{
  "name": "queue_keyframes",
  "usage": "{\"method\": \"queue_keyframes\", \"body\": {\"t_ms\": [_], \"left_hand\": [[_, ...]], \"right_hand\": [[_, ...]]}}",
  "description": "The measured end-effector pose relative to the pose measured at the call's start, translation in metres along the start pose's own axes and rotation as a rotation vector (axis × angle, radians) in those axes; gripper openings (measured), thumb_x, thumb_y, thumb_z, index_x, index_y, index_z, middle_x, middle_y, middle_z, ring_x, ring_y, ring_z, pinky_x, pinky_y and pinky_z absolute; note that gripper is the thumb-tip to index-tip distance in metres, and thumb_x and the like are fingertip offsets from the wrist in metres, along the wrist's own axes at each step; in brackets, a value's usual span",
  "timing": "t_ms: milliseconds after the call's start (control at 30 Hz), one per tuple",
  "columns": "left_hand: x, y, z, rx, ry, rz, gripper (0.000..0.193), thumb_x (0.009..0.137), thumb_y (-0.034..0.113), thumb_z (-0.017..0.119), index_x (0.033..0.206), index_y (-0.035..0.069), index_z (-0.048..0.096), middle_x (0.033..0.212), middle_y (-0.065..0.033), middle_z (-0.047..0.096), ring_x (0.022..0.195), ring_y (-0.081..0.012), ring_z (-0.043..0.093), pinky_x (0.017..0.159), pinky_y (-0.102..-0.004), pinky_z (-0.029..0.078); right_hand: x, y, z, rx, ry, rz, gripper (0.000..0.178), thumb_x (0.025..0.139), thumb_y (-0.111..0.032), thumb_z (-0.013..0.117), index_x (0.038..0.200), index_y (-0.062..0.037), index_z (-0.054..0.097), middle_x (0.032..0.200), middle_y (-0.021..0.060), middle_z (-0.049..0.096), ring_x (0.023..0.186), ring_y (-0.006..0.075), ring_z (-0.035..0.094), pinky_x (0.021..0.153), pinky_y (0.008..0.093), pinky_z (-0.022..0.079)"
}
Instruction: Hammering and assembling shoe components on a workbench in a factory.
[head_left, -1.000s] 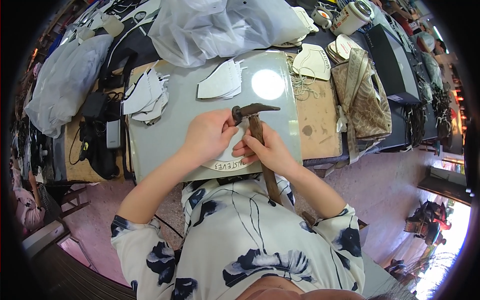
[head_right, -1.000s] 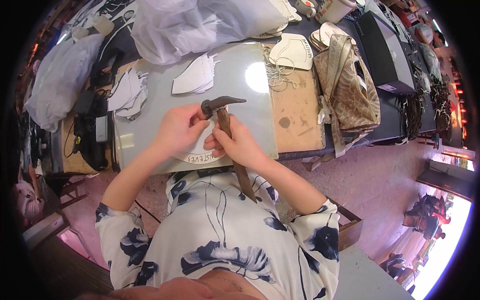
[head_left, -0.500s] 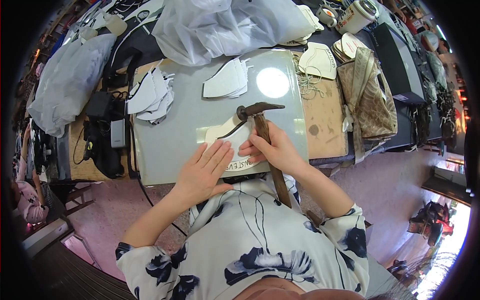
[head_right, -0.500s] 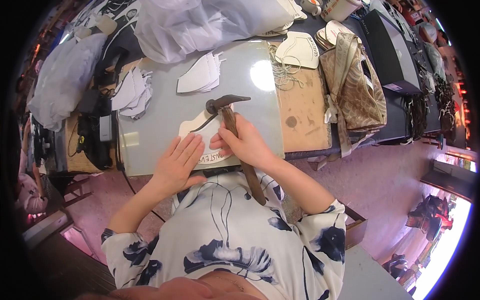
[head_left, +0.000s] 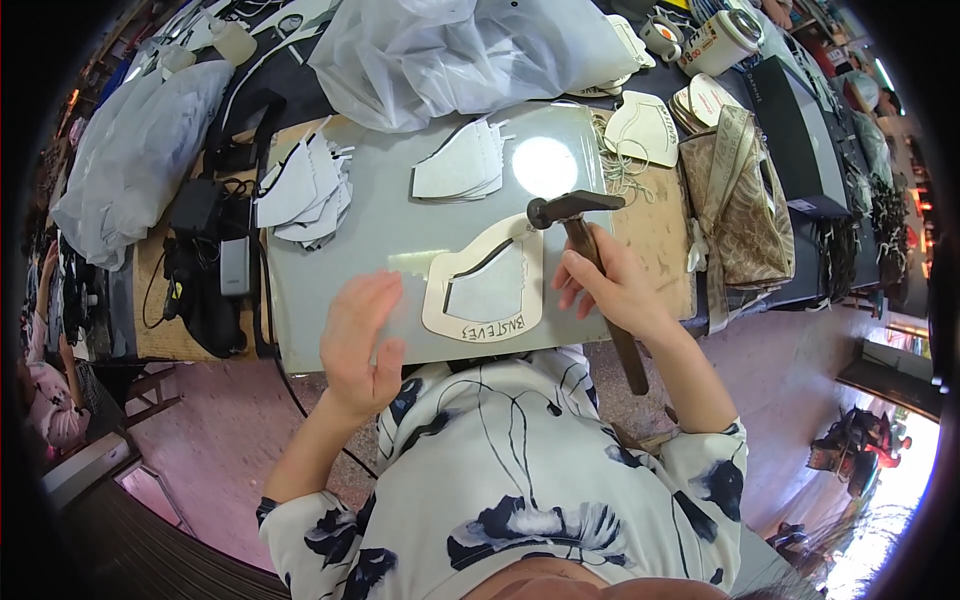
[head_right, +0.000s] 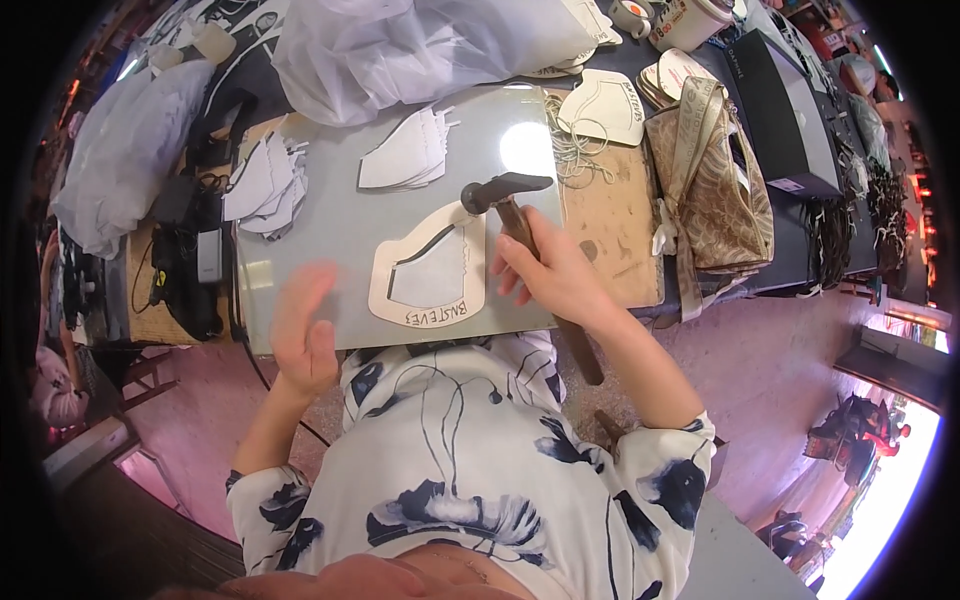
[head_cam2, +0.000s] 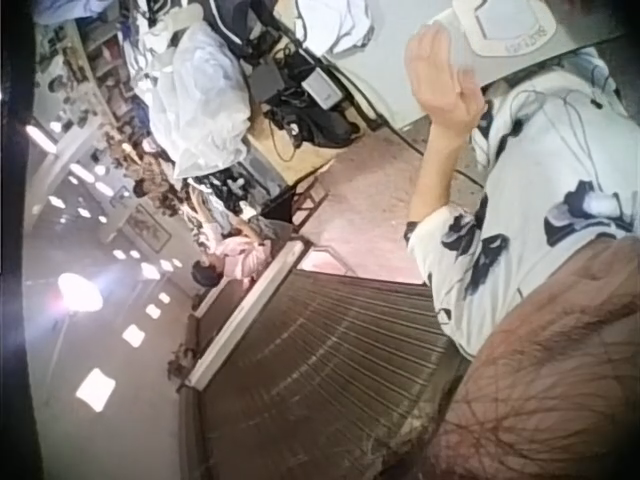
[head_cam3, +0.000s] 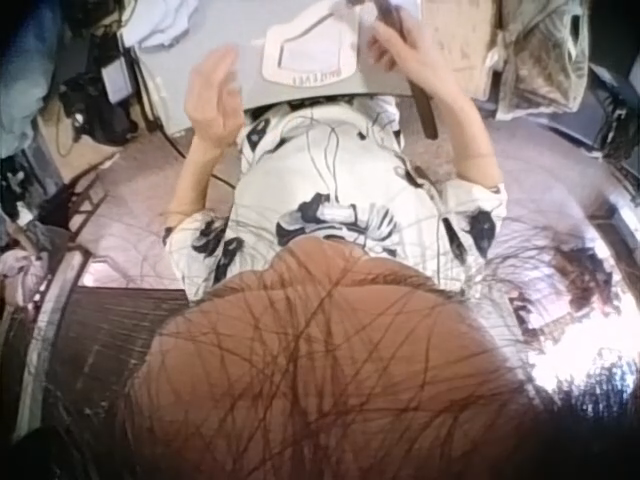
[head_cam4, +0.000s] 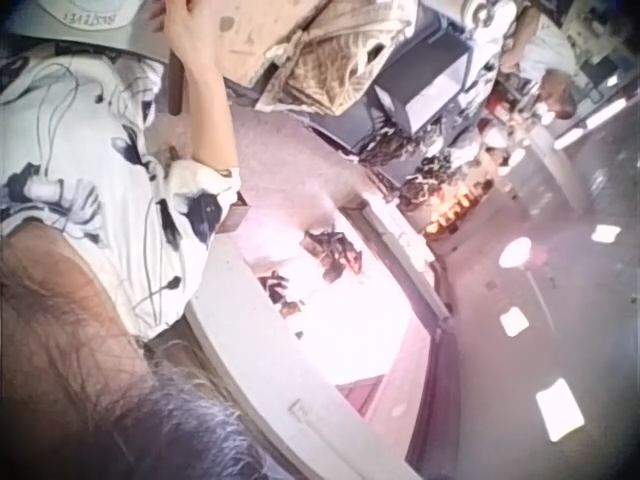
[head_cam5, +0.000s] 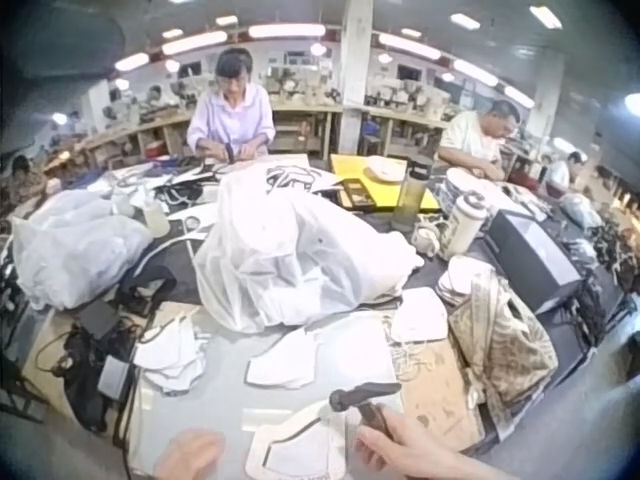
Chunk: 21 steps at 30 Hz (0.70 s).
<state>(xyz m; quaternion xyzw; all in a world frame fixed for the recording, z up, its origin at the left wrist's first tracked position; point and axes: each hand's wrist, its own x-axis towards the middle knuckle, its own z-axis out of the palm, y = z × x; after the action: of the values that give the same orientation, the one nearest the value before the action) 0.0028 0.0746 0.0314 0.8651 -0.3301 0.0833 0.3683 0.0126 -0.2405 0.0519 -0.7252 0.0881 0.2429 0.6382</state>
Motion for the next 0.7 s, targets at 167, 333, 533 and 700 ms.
{"method": "queue_keyframes", "body": {"t_ms": [167, 333, 533, 700], "left_hand": [[0.011, 0.022, 0.033, 0.034, -0.001, 0.114, 0.054, 0.083, 0.031, 0.07, 0.129, 0.004, 0.058, 0.134, -0.0114, 0.057, 0.126, -0.0326, 0.053, 0.106, -0.0486, 0.039], [-0.001, 0.029, 0.037, 0.251, -0.389, 0.15, 0.067, 0.075, 0.037, 0.075, 0.129, 0.004, 0.056, 0.139, -0.0109, 0.052, 0.134, -0.0299, 0.044, 0.109, -0.0471, 0.035], [0.038, 0.015, 0.043, -0.073, -0.048, -0.094, 0.03, 0.077, 0.017, 0.074, 0.105, 0.007, 0.066, 0.106, -0.0069, 0.062, 0.107, -0.0267, 0.054, 0.09, -0.0427, 0.041], [0.072, 0.019, 0.061, 0.012, -0.083, -0.213, 0.014, 0.077, 0.011, 0.072, 0.089, 0.008, 0.065, 0.087, -0.0044, 0.057, 0.089, -0.025, 0.053, 0.078, -0.0396, 0.038]], "right_hand": [[-0.005, -0.004, -0.004, -0.375, 0.052, -0.125, 0.018, 0.099, -0.02, 0.053, 0.1, -0.0019, 0.052, 0.076, 0.0092, 0.06, 0.063, 0.0203, 0.06, 0.056, 0.0313, 0.048], [-0.013, -0.014, -0.009, -0.74, 0.057, -0.226, 0.026, 0.096, -0.025, 0.056, 0.098, 0.0002, 0.052, 0.074, 0.0217, 0.058, 0.07, 0.0422, 0.058, 0.065, 0.0462, 0.047], [-0.016, -0.027, -0.003, -0.863, 0.014, -0.137, 0.03, 0.098, -0.03, 0.052, 0.094, 0.0002, 0.051, 0.076, 0.0224, 0.062, 0.075, 0.0422, 0.062, 0.064, 0.048, 0.047], [-0.008, -0.029, 0.004, -1.236, -0.056, -0.287, 0.027, 0.096, -0.026, 0.057, 0.089, -0.0009, 0.051, 0.061, 0.0171, 0.06, 0.059, 0.0348, 0.064, 0.053, 0.0442, 0.047]]}}
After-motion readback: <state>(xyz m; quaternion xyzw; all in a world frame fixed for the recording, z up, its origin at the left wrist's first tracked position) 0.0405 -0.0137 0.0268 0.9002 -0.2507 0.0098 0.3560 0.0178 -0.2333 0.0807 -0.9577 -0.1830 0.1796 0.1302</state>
